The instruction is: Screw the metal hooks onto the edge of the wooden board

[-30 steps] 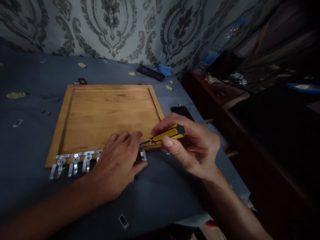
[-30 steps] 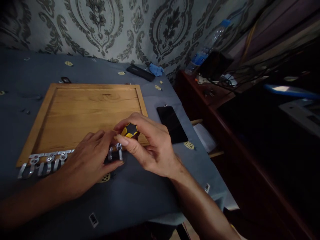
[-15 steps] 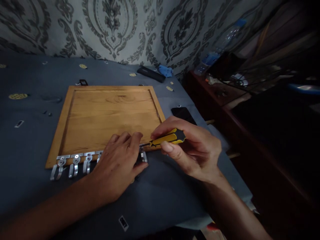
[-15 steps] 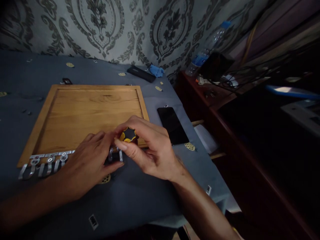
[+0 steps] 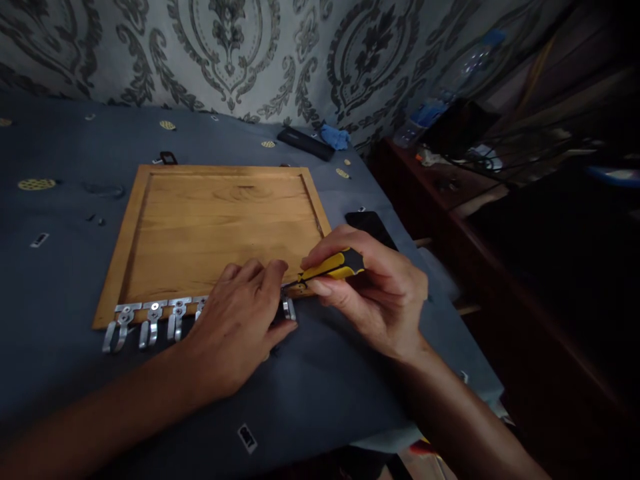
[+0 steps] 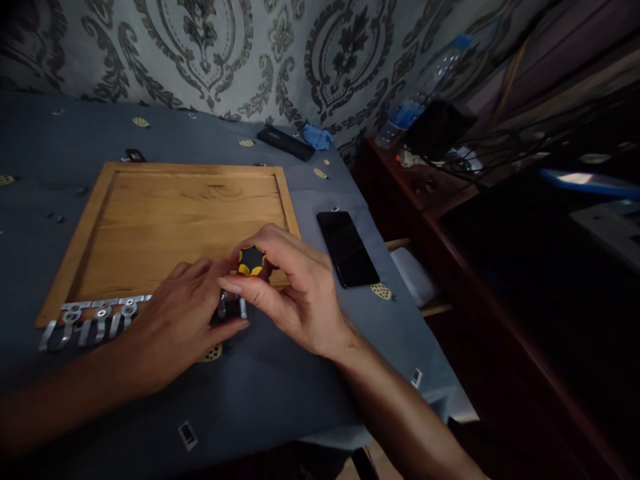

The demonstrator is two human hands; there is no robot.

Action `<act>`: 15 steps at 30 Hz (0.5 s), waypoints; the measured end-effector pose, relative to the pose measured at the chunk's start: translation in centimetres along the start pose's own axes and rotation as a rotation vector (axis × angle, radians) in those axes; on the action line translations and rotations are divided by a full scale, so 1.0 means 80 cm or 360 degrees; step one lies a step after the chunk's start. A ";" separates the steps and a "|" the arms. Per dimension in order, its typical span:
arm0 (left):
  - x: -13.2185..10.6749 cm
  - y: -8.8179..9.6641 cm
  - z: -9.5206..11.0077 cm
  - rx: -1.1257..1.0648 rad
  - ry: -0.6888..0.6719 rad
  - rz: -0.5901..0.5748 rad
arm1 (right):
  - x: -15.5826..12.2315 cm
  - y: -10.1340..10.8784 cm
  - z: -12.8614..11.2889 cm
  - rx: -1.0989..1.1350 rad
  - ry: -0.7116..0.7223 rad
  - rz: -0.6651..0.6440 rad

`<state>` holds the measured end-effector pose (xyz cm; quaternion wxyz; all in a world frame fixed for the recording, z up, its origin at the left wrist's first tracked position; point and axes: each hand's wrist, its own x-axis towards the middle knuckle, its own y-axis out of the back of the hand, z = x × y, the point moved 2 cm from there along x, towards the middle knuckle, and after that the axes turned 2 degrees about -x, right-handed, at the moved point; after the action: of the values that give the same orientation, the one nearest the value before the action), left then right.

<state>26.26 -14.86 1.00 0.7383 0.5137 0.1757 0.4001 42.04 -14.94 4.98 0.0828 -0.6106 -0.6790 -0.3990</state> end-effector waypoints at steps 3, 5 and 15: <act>-0.001 -0.001 -0.001 0.0006 -0.0001 0.0012 | -0.001 -0.001 0.001 -0.0018 -0.0017 0.0035; -0.001 -0.001 -0.001 0.0011 -0.0009 0.0016 | -0.001 -0.001 0.002 -0.0038 -0.0014 0.0042; -0.001 0.000 0.001 0.0003 0.0022 0.0003 | 0.000 0.004 -0.002 0.0001 -0.0096 -0.0096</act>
<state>26.23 -14.95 1.03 0.7361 0.5119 0.1807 0.4043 42.28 -15.07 5.20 0.0503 -0.6017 -0.6994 -0.3825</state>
